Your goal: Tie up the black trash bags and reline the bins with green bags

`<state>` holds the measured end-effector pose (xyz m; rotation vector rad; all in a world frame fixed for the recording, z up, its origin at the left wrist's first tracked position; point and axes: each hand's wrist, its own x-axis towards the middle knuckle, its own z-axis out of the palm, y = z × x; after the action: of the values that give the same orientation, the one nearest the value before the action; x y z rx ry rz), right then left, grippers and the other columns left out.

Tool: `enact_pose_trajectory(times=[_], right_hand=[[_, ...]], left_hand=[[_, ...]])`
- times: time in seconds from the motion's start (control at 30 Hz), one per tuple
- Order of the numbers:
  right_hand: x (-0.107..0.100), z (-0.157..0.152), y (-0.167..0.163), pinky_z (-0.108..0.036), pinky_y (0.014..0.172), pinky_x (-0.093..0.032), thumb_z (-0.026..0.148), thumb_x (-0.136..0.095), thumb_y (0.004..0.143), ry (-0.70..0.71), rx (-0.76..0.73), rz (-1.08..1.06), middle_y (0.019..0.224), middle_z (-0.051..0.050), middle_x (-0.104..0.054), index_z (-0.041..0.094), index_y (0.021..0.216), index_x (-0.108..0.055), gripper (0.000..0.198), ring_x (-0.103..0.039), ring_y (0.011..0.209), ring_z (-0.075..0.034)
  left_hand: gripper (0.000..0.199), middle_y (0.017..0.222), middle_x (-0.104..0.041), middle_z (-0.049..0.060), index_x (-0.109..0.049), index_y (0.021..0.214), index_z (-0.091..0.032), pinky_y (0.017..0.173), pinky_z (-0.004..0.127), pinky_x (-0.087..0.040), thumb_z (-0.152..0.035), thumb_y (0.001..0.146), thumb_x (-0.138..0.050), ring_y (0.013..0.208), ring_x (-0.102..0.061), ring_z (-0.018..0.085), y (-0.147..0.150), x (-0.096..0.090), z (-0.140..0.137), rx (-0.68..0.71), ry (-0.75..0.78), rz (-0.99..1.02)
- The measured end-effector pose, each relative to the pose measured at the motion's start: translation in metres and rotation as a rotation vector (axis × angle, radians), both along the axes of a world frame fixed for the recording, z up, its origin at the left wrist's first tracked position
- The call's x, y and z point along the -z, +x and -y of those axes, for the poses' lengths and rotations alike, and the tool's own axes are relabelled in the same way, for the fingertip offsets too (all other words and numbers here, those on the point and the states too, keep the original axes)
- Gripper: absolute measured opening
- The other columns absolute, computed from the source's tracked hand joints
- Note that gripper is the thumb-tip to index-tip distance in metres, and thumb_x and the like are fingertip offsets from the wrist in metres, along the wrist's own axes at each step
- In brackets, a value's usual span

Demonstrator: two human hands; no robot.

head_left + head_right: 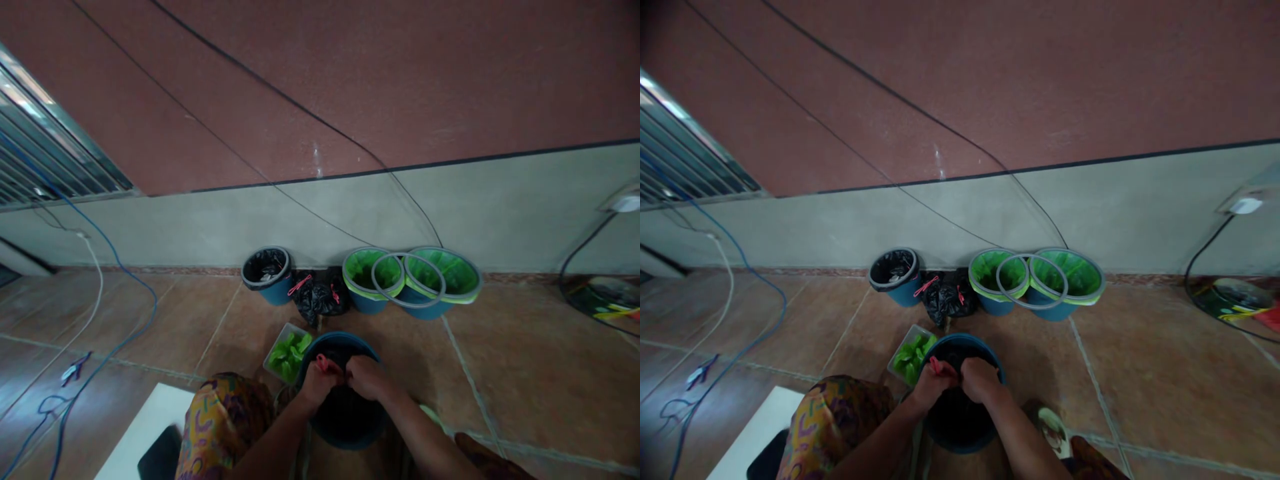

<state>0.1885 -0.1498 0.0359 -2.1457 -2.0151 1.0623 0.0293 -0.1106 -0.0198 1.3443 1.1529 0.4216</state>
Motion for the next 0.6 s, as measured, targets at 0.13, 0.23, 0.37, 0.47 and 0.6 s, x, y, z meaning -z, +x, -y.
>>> enact_pose_trajectory(times=[0.13,0.23,0.37,0.47,0.6], right_hand=[[0.003,-0.002,0.002,-0.030,0.083,-0.045,0.008,-0.051,0.081,0.080,0.051,-0.055,0.108,-0.014,-0.076,0.016,0.101,-0.074,0.032,-0.068,0.104,-0.025],[0.011,-0.004,-0.002,-0.029,0.086,-0.043,0.003,-0.047,0.079,0.117,0.003,-0.158,0.103,-0.012,-0.075,0.015,0.097,-0.072,0.033,-0.067,0.102,-0.023],[0.022,-0.004,-0.006,-0.027,0.085,-0.042,0.003,-0.044,0.080,0.096,-0.017,-0.261,0.104,-0.013,-0.074,0.013,0.097,-0.070,0.032,-0.066,0.099,-0.021],[0.024,-0.005,-0.006,-0.027,0.082,-0.040,0.006,-0.044,0.084,0.075,0.010,-0.244,0.105,-0.013,-0.073,0.013,0.096,-0.069,0.029,-0.064,0.098,-0.020],[0.017,-0.006,-0.005,-0.025,0.074,-0.039,0.007,-0.043,0.086,0.047,0.036,-0.229,0.097,-0.012,-0.074,0.012,0.097,-0.069,0.028,-0.064,0.087,-0.018]], left_hand=[[0.008,0.061,-0.061,-0.001,-0.067,0.063,-0.017,0.062,0.025,-0.042,-0.013,0.058,-0.062,0.061,-0.052,0.012,-0.003,-0.001,0.000,0.069,0.083,0.027],[0.007,0.065,-0.063,0.000,-0.067,0.066,-0.016,0.065,0.025,-0.043,-0.014,0.061,-0.063,0.064,-0.053,0.013,-0.005,-0.004,0.001,0.097,0.139,0.046],[0.008,0.067,-0.064,0.002,-0.066,0.066,-0.016,0.065,0.024,-0.043,-0.013,0.068,-0.058,0.066,-0.054,0.013,-0.003,-0.007,0.003,0.102,0.230,0.011],[0.020,0.074,-0.068,0.003,-0.069,0.072,-0.016,0.068,0.025,-0.044,-0.007,0.070,-0.051,0.070,-0.058,0.014,0.000,-0.009,0.006,0.054,0.324,-0.068],[0.026,0.086,-0.070,0.005,-0.071,0.084,-0.017,0.076,0.026,-0.046,-0.006,0.074,-0.049,0.081,-0.062,0.016,0.004,-0.011,0.013,-0.031,0.439,-0.121]])
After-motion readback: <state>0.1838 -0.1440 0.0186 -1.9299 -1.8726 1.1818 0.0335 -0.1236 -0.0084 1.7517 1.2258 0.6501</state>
